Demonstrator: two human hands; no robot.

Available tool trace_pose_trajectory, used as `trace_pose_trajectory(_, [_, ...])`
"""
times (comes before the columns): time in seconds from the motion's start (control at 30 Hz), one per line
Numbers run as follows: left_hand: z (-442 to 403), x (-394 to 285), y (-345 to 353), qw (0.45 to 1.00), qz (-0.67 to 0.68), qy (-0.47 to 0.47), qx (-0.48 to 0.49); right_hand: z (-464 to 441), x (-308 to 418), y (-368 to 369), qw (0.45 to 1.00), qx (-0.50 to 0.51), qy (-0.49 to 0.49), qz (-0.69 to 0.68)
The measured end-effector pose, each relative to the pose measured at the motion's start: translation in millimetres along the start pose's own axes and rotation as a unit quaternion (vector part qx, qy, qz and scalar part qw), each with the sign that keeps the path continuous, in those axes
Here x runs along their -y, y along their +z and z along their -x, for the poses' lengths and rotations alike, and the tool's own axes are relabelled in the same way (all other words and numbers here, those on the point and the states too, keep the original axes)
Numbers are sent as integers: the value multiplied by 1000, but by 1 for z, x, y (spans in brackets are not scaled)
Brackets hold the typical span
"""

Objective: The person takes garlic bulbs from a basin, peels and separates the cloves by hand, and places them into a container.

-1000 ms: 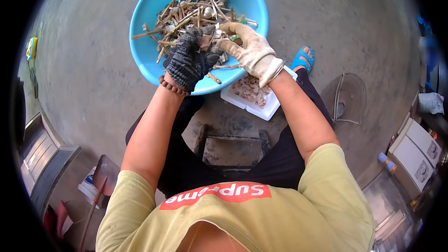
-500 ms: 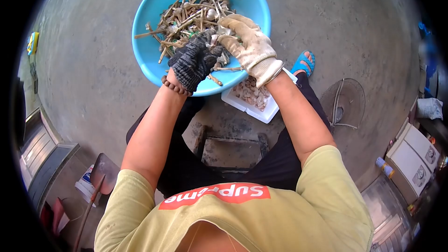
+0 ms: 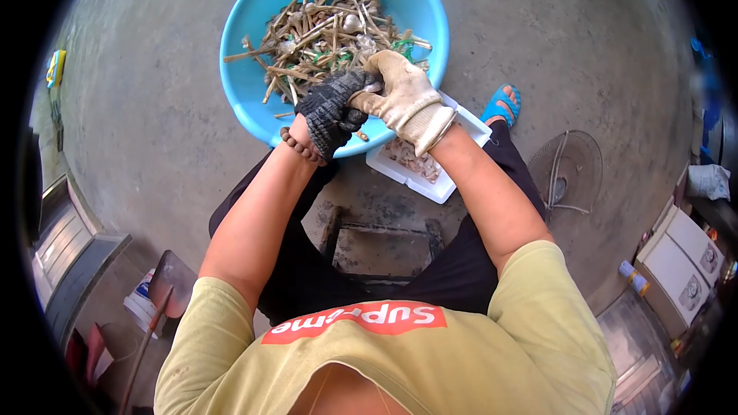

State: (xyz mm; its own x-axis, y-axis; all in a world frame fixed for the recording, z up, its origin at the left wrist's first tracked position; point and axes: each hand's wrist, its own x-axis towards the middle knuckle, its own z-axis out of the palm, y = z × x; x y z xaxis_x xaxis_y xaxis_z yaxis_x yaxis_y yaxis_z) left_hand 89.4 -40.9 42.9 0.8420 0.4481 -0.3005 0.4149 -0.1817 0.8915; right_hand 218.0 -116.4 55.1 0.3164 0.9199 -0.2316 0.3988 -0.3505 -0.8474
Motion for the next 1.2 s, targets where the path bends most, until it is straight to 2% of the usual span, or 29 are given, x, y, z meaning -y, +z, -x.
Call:
trace_pose_trajectory(0.03, [0,4,1,1000,0,-1,-2,0,0,1,1000,2,-1,0])
trace_pose_trajectory(0.1, [-3,14,8,985,-63,136,-82,1,-1,1,999,-18,-30,24])
trace_pose_trajectory(0.13, [-1,11,7,998,-1,49,-47,1,1,1,998,-21,-39,50])
trace_pose_trajectory(0.17, [-2,12,7,998,-2,49,-49,1,1,2,998,-20,-40,50])
trace_pose_trajectory(0.23, [-4,15,8,999,-26,25,-14,2,0,4,990,-43,-107,78])
trace_pose_trajectory(0.3, [-3,18,11,998,-17,44,-36,2,3,4,992,-33,-99,67])
trace_pose_trajectory(0.37, [-4,16,11,994,96,-54,-3,1,-2,6,978,-64,-164,110])
trace_pose_trajectory(0.4, [-3,13,13,987,139,-76,-14,2,-2,6,978,-64,-165,110])
trace_pose_trajectory(0.47, [-4,20,13,988,138,-63,-1,4,2,5,987,-51,-128,77])
trace_pose_trajectory(0.53, [-3,21,12,989,138,-50,13,4,2,5,986,-52,-139,80])
trace_pose_trajectory(0.57, [-3,20,12,946,298,-126,31,5,2,5,984,-54,-149,83])
trace_pose_trajectory(0.6, [-3,19,12,871,448,-198,48,5,2,5,984,-54,-149,83])
trace_pose_trajectory(0.63, [-2,18,13,870,448,-198,48,4,3,4,966,-60,-218,127])
trace_pose_trajectory(0.67, [0,18,14,960,275,-54,4,4,4,4,941,-65,-286,170])
trace_pose_trajectory(0.7, [1,18,15,991,86,94,-40,5,4,4,941,-66,-286,171])
trace_pose_trajectory(0.83, [-3,18,22,989,52,123,-57,6,5,4,932,-74,-302,188])
trace_pose_trajectory(0.9, [5,11,21,987,54,103,-109,6,2,4,930,-81,-309,185])
trace_pose_trajectory(0.97, [3,16,26,984,26,115,-133,6,-5,3,889,-67,-374,256])
trace_pose_trajectory(1.0, [2,18,28,979,-3,127,-156,7,-5,6,889,-67,-374,256])
trace_pose_trajectory(1.03, [-3,14,26,979,-4,127,-157,7,-3,11,952,-78,-267,130])
trace_pose_trajectory(1.07, [-11,4,22,888,421,-79,-168,7,-1,14,985,-86,-151,1])
trace_pose_trajectory(1.1, [-15,-6,17,591,749,-266,-139,6,-2,15,985,-86,-152,0])
trace_pose_trajectory(1.13, [-15,-14,10,614,720,-295,-130,5,-3,15,983,-93,-149,-44])
trace_pose_trajectory(1.17, [-14,-17,10,614,721,-294,-130,4,-4,14,980,-100,-145,-87])
trace_pose_trajectory(1.2, [-11,-19,11,663,697,-237,-135,3,-5,12,979,-100,-170,-47])
